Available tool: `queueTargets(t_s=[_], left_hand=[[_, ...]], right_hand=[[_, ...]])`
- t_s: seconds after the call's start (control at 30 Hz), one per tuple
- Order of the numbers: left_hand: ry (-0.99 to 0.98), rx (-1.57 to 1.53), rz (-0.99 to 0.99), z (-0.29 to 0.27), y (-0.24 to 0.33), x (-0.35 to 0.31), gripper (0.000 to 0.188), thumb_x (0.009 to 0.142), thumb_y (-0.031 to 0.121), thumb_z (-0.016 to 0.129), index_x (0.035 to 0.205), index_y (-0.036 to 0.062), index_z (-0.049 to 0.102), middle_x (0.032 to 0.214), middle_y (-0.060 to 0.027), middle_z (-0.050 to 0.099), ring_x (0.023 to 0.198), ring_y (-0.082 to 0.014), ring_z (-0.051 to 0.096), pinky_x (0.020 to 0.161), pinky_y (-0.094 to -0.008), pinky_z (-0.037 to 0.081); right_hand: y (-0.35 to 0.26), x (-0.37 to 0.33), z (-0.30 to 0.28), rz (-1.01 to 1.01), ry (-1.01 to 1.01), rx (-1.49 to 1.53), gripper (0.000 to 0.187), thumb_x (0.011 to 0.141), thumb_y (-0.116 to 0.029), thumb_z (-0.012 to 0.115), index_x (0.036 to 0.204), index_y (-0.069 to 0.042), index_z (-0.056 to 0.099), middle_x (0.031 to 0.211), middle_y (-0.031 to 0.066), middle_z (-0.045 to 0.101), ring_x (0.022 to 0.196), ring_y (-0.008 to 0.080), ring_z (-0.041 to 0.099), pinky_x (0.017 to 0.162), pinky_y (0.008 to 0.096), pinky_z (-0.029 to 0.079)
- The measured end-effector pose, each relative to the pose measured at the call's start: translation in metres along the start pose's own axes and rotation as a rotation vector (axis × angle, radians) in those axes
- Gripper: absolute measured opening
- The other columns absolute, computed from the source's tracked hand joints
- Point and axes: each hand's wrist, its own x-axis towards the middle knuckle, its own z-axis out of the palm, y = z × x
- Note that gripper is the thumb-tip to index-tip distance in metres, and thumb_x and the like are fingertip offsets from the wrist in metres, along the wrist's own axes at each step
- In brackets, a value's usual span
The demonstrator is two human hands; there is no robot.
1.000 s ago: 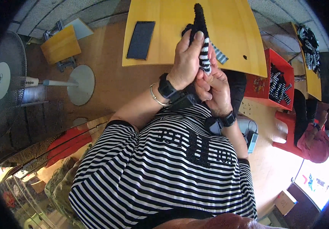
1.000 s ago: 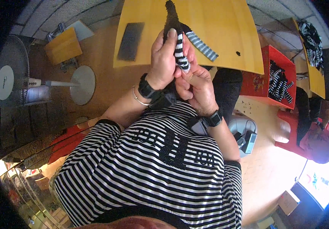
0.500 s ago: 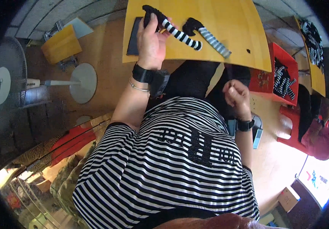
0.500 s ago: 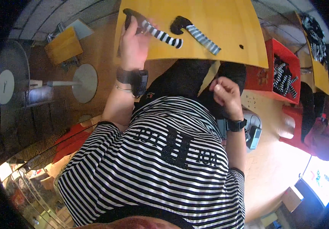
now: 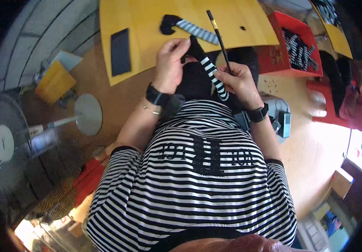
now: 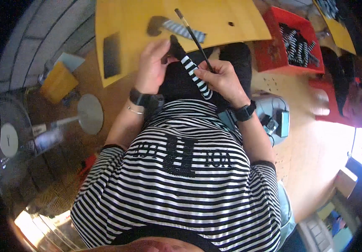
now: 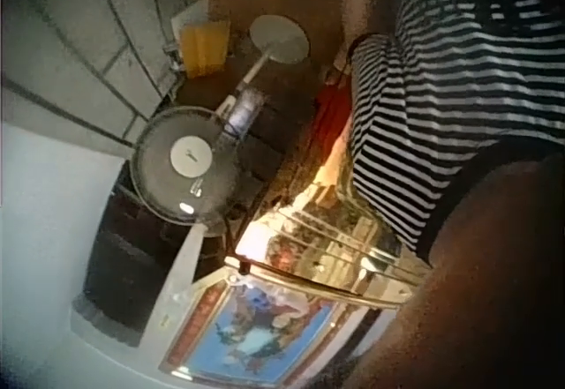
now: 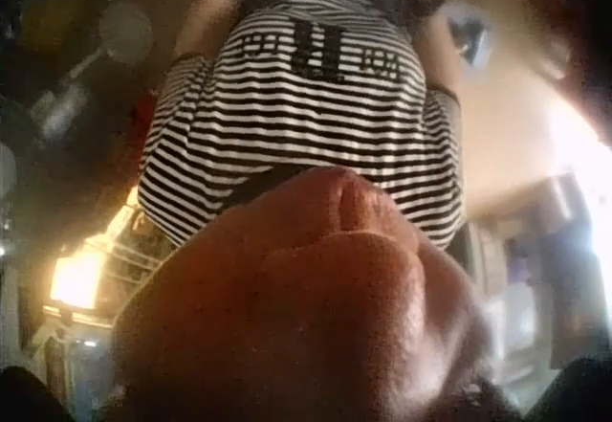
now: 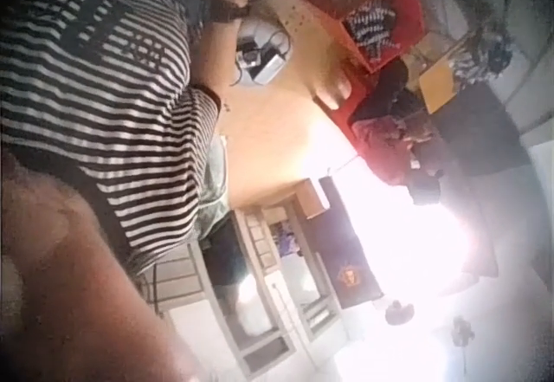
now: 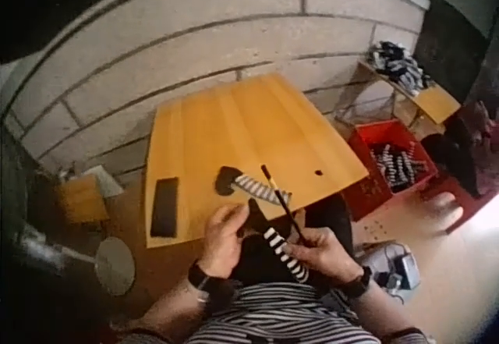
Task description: The recorder is assembling striped fabric components by sliding them onto a rod and then sorting and organizing them from a large bag into piles on a table.
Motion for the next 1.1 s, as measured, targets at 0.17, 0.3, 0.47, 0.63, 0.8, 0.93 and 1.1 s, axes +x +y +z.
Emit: queueTargets(t_s=[0.17, 0.3, 0.47, 0.63, 0.8, 0.93, 1.1], left_hand=[[-0.057, 0.552, 0.341, 0.021, 0.01, 0.016, 0.015, 0.087, 0.008, 0.066, 0.101, 0.0019, 0.064, 0.091, -0.003, 0.062, 0.08, -0.011, 0.061, 0.064, -0.0257, 0.051], [-0.195, 1.016, 0.672, 0.032, 0.008, 0.039, 0.023, 0.081, -0.001, 0.067, 0.103, 0.0035, 0.063, 0.096, -0.0083, 0.061, 0.078, -0.0157, 0.063, 0.064, -0.0262, 0.05], [-0.307, 1.2, 0.646, 0.039, -0.005, 0.062, 0.044, 0.077, -0.006, 0.066, 0.119, 0.0056, 0.059, 0.11, -0.0159, 0.062, 0.089, -0.0271, 0.063, 0.076, -0.0325, 0.051], [-0.397, 1.377, 0.517, 0.029, -0.001, 0.066, 0.034, 0.085, 0.0, 0.063, 0.119, 0.0023, 0.058, 0.104, -0.0121, 0.057, 0.086, -0.0256, 0.061, 0.076, -0.033, 0.05], [-0.526, 1.39, 0.596, 0.011, 0.003, 0.072, 0.015, 0.087, -0.001, 0.06, 0.102, -0.0014, 0.061, 0.093, -0.0117, 0.054, 0.081, -0.0256, 0.059, 0.069, -0.0316, 0.048], [-0.631, 1.259, 0.509, 0.021, 0.005, 0.066, 0.012, 0.089, -0.003, 0.056, 0.101, -0.0036, 0.057, 0.101, -0.0098, 0.052, 0.09, -0.0211, 0.055, 0.077, -0.0293, 0.048], [-0.551, 1.008, 0.223, 0.012, 0.007, 0.053, 0.01, 0.094, 0.001, 0.054, 0.102, -0.0052, 0.054, 0.106, -0.007, 0.05, 0.098, -0.0182, 0.052, 0.086, -0.0281, 0.045]], right_hand=[[-0.019, -0.002, -0.06, -0.067, 0.146, 0.172, 0.01, 0.088, -0.015, 0.065, 0.088, -0.006, 0.062, 0.067, -0.0071, 0.051, 0.049, 0.0001, 0.038, 0.043, 0.0173, 0.024], [-0.041, -0.006, -0.121, -0.205, 0.384, 0.113, 0.012, 0.09, -0.017, 0.063, 0.095, -0.006, 0.064, 0.069, -0.0063, 0.054, 0.05, -0.0001, 0.04, 0.043, 0.017, 0.026], [-0.025, 0.03, -0.246, -0.416, 0.888, -0.38, 0.022, 0.088, -0.024, 0.065, 0.095, -0.003, 0.068, 0.074, 0.0001, 0.063, 0.057, 0.0098, 0.055, 0.05, 0.0236, 0.042], [0.006, 0.041, -0.264, -0.716, 1.296, -0.904, 0.027, 0.088, -0.027, 0.061, 0.087, -0.001, 0.069, 0.08, 0.0157, 0.069, 0.073, 0.0263, 0.067, 0.065, 0.0382, 0.051], [0.019, 0.043, -0.143, -0.331, 0.727, -0.365, 0.023, 0.088, -0.018, 0.061, 0.102, -0.001, 0.064, 0.079, 0.0143, 0.065, 0.072, 0.0234, 0.065, 0.065, 0.0371, 0.052], [-0.005, 0.028, -0.075, -0.317, 0.449, -0.099, 0.024, 0.088, -0.022, 0.064, 0.093, 0.002, 0.066, 0.073, 0.0167, 0.065, 0.068, 0.0262, 0.066, 0.064, 0.0368, 0.052], [-0.002, 0.043, -0.023, -0.629, 0.323, -0.2, 0.025, 0.077, -0.018, 0.074, 0.087, 0.004, 0.067, 0.077, 0.0204, 0.065, 0.071, 0.0323, 0.065, 0.061, 0.0355, 0.05]])
